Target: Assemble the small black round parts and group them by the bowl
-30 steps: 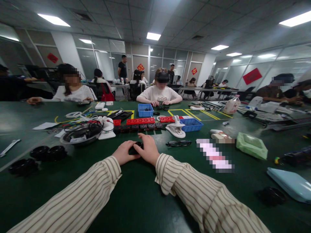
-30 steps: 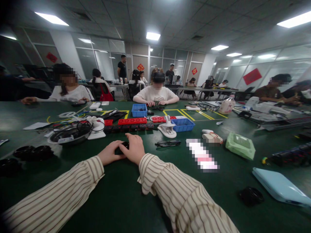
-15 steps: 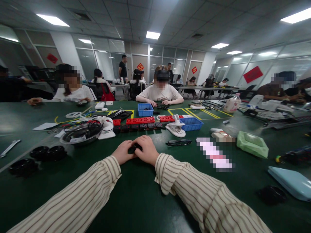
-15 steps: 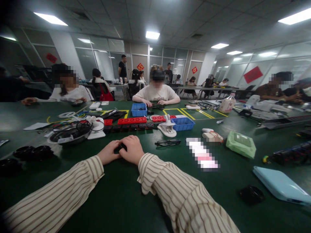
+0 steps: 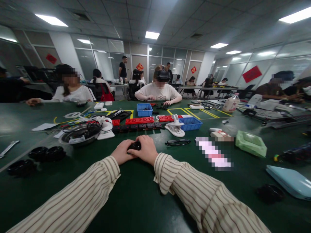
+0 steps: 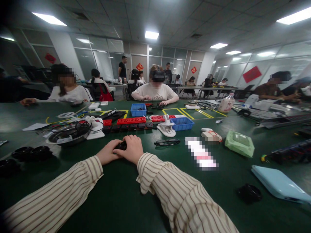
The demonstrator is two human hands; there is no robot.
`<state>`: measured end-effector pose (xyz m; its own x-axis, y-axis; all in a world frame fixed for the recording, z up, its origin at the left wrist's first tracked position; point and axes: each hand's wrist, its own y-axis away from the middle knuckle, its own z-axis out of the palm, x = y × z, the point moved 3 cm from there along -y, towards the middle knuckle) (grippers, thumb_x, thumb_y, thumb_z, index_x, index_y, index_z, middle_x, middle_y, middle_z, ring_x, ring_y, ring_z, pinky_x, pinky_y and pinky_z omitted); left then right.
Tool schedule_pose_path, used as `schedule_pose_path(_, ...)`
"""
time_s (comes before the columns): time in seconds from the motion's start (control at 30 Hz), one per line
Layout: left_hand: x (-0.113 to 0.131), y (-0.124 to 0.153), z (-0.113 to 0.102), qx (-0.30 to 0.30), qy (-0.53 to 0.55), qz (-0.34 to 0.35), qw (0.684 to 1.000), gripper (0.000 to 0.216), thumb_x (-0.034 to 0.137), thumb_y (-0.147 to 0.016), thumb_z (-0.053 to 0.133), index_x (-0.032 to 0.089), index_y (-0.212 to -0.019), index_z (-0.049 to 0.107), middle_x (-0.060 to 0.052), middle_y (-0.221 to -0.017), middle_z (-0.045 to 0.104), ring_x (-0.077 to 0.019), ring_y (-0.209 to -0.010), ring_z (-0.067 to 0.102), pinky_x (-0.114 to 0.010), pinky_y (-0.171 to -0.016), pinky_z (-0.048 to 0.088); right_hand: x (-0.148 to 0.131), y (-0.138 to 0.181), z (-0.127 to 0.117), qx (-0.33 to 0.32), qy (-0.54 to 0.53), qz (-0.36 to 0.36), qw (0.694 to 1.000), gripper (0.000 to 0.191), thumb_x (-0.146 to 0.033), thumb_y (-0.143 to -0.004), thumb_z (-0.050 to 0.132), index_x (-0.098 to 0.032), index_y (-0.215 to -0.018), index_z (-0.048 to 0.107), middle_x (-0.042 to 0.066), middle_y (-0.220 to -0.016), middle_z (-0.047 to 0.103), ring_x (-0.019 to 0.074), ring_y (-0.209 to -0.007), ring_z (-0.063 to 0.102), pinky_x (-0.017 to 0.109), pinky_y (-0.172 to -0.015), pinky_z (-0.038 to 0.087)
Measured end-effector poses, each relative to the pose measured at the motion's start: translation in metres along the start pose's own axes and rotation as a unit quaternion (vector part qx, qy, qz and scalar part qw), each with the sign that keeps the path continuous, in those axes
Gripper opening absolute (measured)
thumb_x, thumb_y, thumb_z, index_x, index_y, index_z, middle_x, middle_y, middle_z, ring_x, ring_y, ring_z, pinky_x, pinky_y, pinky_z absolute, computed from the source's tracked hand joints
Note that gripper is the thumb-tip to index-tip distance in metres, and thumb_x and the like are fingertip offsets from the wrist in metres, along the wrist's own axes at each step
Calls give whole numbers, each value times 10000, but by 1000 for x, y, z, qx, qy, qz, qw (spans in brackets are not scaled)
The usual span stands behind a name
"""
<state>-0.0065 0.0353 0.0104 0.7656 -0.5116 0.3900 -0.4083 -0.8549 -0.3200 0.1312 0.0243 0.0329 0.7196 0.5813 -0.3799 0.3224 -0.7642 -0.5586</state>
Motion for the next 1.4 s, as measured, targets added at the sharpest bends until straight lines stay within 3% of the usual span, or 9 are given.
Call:
schedule_pose_path(0.17,-5,-1,4,2,-13,11,1000,353,372,-637,589,168,-925,585,-80,-985,577,-259,-962,515,-380,-878,400,-5,2,-1,-21,-27,-60,998,197,-258,-687,595,-187,-862,536,23,-882,546,176,-881,459,313,-792,346)
schedule_pose_path(0.3,-8,-1,6,-3,-15,-1,1000,395,304,-627,584,153,-992,566,-95,-1028,573,-268,-994,507,-389,-899,390,-12,5,-5,-47,-57,-111,991,307,-148,-673,541,-188,-977,539,31,-937,564,183,-945,458,323,-865,334)
schedule_pose_path(0.5,-4,-1,3,1,6,11,1000,391,310,-624,610,146,-975,562,-95,-1028,565,-267,-984,511,-394,-895,391,-11,4,-9,-4,-64,-81,995,458,-302,-718,569,-160,-1140,459,66,-1053,546,196,-1002,439,357,-936,287)
schedule_pose_path(0.7,1,0,-1,15,26,14,999,524,417,-605,646,171,-1049,522,-79,-1031,560,-264,-965,514,-397,-870,396,-2,1,-5,30,-15,-7,999,432,-497,-693,589,-156,-951,526,58,-900,550,198,-864,463,338,-793,349)
schedule_pose_path(0.8,-1,1,0,11,12,12,1000,433,424,-623,627,164,-964,565,-80,-994,567,-260,-951,513,-395,-864,398,-1,0,-1,17,5,-8,1000,328,-462,-695,599,-171,-835,544,41,-839,541,186,-832,455,321,-758,345)
schedule_pose_path(0.93,-4,0,3,1,0,22,1000,376,404,-655,593,158,-941,583,-86,-991,568,-257,-956,508,-393,-871,395,-4,1,-1,-1,-21,-59,998,155,-252,-705,576,-178,-841,557,27,-852,558,175,-870,451,311,-795,332)
schedule_pose_path(1.07,-7,-1,5,-1,-10,20,1000,365,346,-651,585,165,-968,576,-83,-994,575,-257,-962,516,-388,-878,394,-11,3,-4,-35,-60,-123,990,216,-119,-684,506,-183,-880,571,21,-890,582,176,-924,454,318,-864,316)
schedule_pose_path(1.23,-8,-2,5,2,5,13,1000,448,339,-615,628,154,-1014,545,-98,-1061,554,-272,-1004,499,-412,-904,380,-12,4,-8,-4,-69,-103,992,332,-194,-710,536,-168,-1041,525,48,-997,572,194,-978,447,342,-908,305)
schedule_pose_path(1.4,-5,-1,3,15,26,24,999,568,442,-594,664,159,-1064,515,-93,-1079,541,-268,-1007,494,-421,-909,376,-6,3,-8,42,-47,-31,998,320,-369,-774,526,-159,-1014,511,60,-953,558,193,-901,466,340,-827,341)
